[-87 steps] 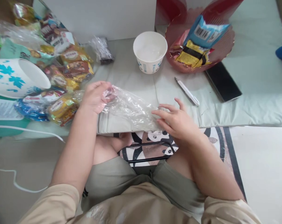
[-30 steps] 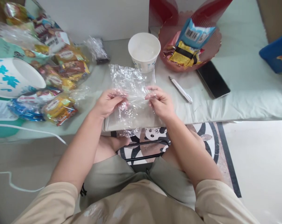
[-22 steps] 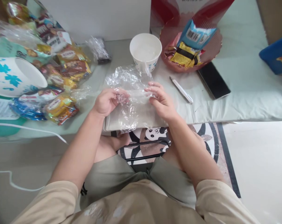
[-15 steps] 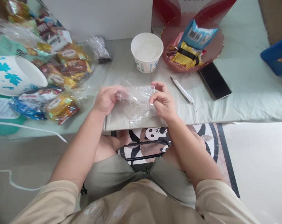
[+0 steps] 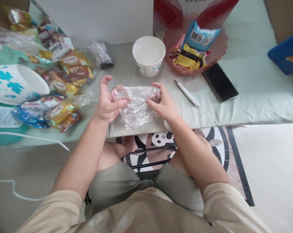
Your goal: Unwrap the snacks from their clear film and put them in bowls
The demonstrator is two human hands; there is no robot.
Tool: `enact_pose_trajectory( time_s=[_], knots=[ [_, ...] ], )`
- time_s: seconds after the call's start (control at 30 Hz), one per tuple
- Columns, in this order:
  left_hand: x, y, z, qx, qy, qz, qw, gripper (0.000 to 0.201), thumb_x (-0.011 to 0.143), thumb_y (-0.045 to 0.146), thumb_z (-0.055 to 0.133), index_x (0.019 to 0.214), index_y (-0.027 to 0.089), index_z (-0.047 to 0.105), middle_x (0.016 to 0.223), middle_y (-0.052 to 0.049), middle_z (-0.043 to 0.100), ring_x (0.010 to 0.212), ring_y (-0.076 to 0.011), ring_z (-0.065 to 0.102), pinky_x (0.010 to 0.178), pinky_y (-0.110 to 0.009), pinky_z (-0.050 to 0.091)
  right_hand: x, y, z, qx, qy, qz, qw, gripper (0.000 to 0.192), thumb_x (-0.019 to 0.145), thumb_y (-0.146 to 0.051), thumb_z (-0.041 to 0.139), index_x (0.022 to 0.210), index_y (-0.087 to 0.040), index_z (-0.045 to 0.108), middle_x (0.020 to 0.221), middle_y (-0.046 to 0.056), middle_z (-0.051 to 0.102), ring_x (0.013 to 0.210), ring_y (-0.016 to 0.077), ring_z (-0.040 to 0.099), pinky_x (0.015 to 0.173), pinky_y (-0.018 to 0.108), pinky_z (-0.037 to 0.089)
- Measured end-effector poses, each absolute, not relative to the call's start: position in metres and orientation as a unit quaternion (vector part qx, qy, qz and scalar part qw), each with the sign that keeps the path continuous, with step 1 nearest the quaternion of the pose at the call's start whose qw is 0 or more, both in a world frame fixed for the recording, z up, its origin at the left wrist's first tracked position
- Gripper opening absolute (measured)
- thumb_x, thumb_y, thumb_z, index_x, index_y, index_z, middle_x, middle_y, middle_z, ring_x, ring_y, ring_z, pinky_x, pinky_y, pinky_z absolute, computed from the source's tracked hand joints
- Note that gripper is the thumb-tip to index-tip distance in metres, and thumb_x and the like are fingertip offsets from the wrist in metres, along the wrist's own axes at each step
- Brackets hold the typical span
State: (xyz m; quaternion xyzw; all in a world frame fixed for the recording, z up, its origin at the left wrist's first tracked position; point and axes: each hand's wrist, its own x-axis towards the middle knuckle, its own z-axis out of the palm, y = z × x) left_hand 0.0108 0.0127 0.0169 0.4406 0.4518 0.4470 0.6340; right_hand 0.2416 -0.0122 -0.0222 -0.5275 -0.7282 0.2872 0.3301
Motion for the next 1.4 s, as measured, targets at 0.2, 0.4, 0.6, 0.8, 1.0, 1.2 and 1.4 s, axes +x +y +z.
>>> enact_pose_trajectory(
  time_s=[0.2, 0.4, 0.6, 0.8, 1.0, 1.2, 1.4],
  knots=[
    [0.016, 0.011, 0.016, 0.417, 0.416, 0.303, 0.749, 0.037, 0.064, 0.025, 0.085, 0.099, 0.021, 0.072, 0.103, -0.009, 0.078, 0.098, -0.0267, 0.076, 0.081, -0.036, 0.062, 0.235, -0.015, -0.01, -0.53, -0.576, 0.446, 0.435, 0.067, 0.091, -0.061, 0.061, 0.146, -0.028, 0.04, 0.113, 0.009, 0.069, 0.096, 0.0225, 0.071, 0.083, 0.039, 0.059],
    [0.015, 0.012, 0.015, 0.435, 0.422, 0.286, 0.743, 0.044, 0.071, 0.029, 0.082, 0.112, 0.021, 0.07, 0.092, -0.006, 0.08, 0.084, -0.0213, 0.078, 0.072, -0.029, 0.062, 0.234, -0.023, 0.009, -0.494, -0.502, 0.6, 0.38, 0.032, 0.079, -0.048, 0.074, 0.083, -0.02, 0.057, 0.069, -0.003, 0.06, 0.059, 0.0093, 0.055, 0.057, 0.024, 0.047],
    [0.014, 0.013, 0.014, 0.441, 0.45, 0.314, 0.71, 0.03, 0.067, 0.03, 0.08, 0.093, 0.019, 0.07, 0.056, 0.003, 0.067, 0.044, -0.0128, 0.061, 0.041, -0.02, 0.043, 0.24, -0.026, 0.008, -0.504, -0.475, 0.571, 0.441, 0.024, 0.085, -0.043, 0.068, 0.095, -0.024, 0.057, 0.057, -0.008, 0.05, 0.046, 0.0086, 0.042, 0.046, 0.023, 0.033],
    [0.008, 0.021, 0.014, 0.481, 0.385, 0.401, 0.678, 0.028, 0.074, 0.042, 0.065, 0.064, 0.017, 0.071, 0.068, -0.007, 0.071, 0.061, -0.0162, 0.064, 0.055, -0.028, 0.051, 0.25, -0.025, 0.003, -0.431, -0.473, 0.588, 0.495, 0.024, 0.084, -0.041, 0.057, 0.072, -0.021, 0.063, 0.076, 0.005, 0.063, 0.068, 0.0156, 0.056, 0.061, 0.03, 0.045],
    [0.011, 0.021, -0.004, 0.614, 0.425, 0.394, 0.535, 0.027, 0.067, 0.023, 0.075, 0.093, 0.019, 0.07, 0.086, -0.002, 0.069, 0.066, -0.0114, 0.061, 0.063, -0.025, 0.05, 0.235, -0.025, 0.005, -0.525, -0.421, 0.551, 0.494, 0.055, 0.067, -0.04, 0.081, 0.11, -0.027, 0.05, 0.08, -0.004, 0.06, 0.066, 0.0134, 0.056, 0.06, 0.027, 0.045],
    [0.018, 0.02, -0.017, 0.594, 0.504, 0.588, 0.218, 0.024, 0.077, 0.017, 0.067, 0.099, 0.022, 0.059, 0.095, -0.002, 0.062, 0.085, -0.0134, 0.063, 0.081, -0.028, 0.053, 0.225, -0.027, 0.013, -0.608, -0.422, 0.473, 0.478, 0.031, 0.07, -0.039, 0.073, 0.087, -0.023, 0.053, 0.069, -0.005, 0.054, 0.059, 0.0097, 0.044, 0.055, 0.025, 0.035],
    [0.044, -0.003, -0.01, 0.681, 0.401, 0.507, 0.344, 0.037, 0.086, 0.037, 0.071, 0.119, 0.022, 0.063, 0.123, -0.009, 0.069, 0.117, -0.0226, 0.065, 0.101, -0.036, 0.052, 0.211, -0.037, 0.012, -0.537, -0.451, 0.487, 0.522, 0.039, 0.075, -0.05, 0.075, 0.077, -0.022, 0.049, 0.084, 0.0, 0.063, 0.071, 0.0114, 0.052, 0.066, 0.027, 0.042]
  ],
)
